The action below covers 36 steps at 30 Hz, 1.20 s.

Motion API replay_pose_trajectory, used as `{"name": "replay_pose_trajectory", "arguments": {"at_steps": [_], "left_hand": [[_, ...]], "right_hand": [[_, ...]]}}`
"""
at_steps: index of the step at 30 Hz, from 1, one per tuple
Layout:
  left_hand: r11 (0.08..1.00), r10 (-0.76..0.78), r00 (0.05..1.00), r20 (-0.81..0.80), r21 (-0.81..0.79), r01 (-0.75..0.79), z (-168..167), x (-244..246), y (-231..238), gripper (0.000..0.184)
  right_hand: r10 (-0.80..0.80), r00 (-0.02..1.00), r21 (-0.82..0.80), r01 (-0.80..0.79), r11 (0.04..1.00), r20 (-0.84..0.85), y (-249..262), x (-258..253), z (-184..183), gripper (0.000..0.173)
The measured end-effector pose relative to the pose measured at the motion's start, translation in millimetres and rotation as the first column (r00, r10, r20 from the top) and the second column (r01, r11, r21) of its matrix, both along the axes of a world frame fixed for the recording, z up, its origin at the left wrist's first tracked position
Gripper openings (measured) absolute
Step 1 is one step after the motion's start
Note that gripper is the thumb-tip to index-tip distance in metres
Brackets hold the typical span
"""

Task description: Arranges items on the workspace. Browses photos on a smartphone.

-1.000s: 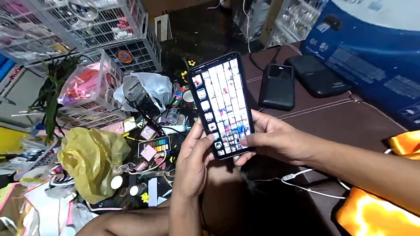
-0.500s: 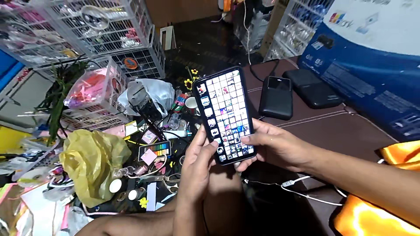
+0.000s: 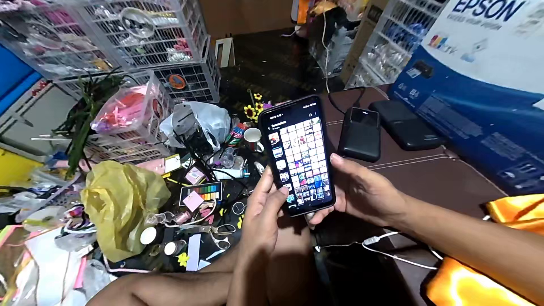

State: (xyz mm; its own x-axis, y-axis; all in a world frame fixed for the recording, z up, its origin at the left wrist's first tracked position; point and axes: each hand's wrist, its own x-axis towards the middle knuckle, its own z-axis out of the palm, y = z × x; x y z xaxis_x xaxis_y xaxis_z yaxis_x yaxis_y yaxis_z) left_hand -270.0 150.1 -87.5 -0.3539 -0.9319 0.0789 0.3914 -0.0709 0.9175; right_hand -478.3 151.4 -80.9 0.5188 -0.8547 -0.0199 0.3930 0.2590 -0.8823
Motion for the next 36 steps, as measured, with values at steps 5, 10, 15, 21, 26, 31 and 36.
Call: {"name": "replay_pose_trajectory", "arguments": {"at_steps": [5, 10, 15, 21, 26, 31, 36], "left_hand": [[1.0, -0.003, 1.0, -0.003, -0.002, 0.003, -1.7, 0.7, -0.3, 0.048], [1.0, 0.001, 1.0, -0.004, 0.006, -0.001, -2.1, 0.3, 0.5, 0.049], [1.0, 0.007, 1.0, -0.008, 0.011, -0.007, -2.6, -0.5, 0.6, 0.05], [0.959, 0.261, 0.959, 0.114, -0.143, -0.244, -0.1, -12.5, 5.1, 0.039], [0.877, 0.479, 0.877, 0.033, -0.055, -0.477, 17.1, -39.0, 8.9, 0.052], [0.815, 0.575, 0.818, 0.024, -0.097, -0.571, 11.8, -55.2, 8.8, 0.063], [0.779, 0.627, 0.774, 0.087, -0.08, -0.622, 11.5, -59.2, 8.9, 0.065]], "right_hand": [[-0.009, 1.0, 0.015, 0.01, 1.0, -0.007, 0.6, 1.0, -0.2, 0.05], [-0.014, 1.0, 0.019, 0.014, 1.0, -0.018, 1.2, 1.0, 0.8, 0.049], [-0.011, 1.0, 0.018, 0.011, 1.0, -0.008, 0.8, 1.1, 0.2, 0.048], [-0.032, 0.998, 0.024, 0.033, 0.999, -0.061, 1.8, 4.3, 2.4, 0.046], [-0.053, 0.988, 0.015, 0.056, 0.998, -0.147, 3.3, 9.2, 5.4, 0.042], [-0.06, 0.984, -0.021, 0.058, 0.998, -0.168, 7.0, 10.9, 7.2, 0.039], [-0.051, 0.984, -0.061, 0.041, 0.997, -0.168, 7.8, 10.1, 6.0, 0.041]]}}
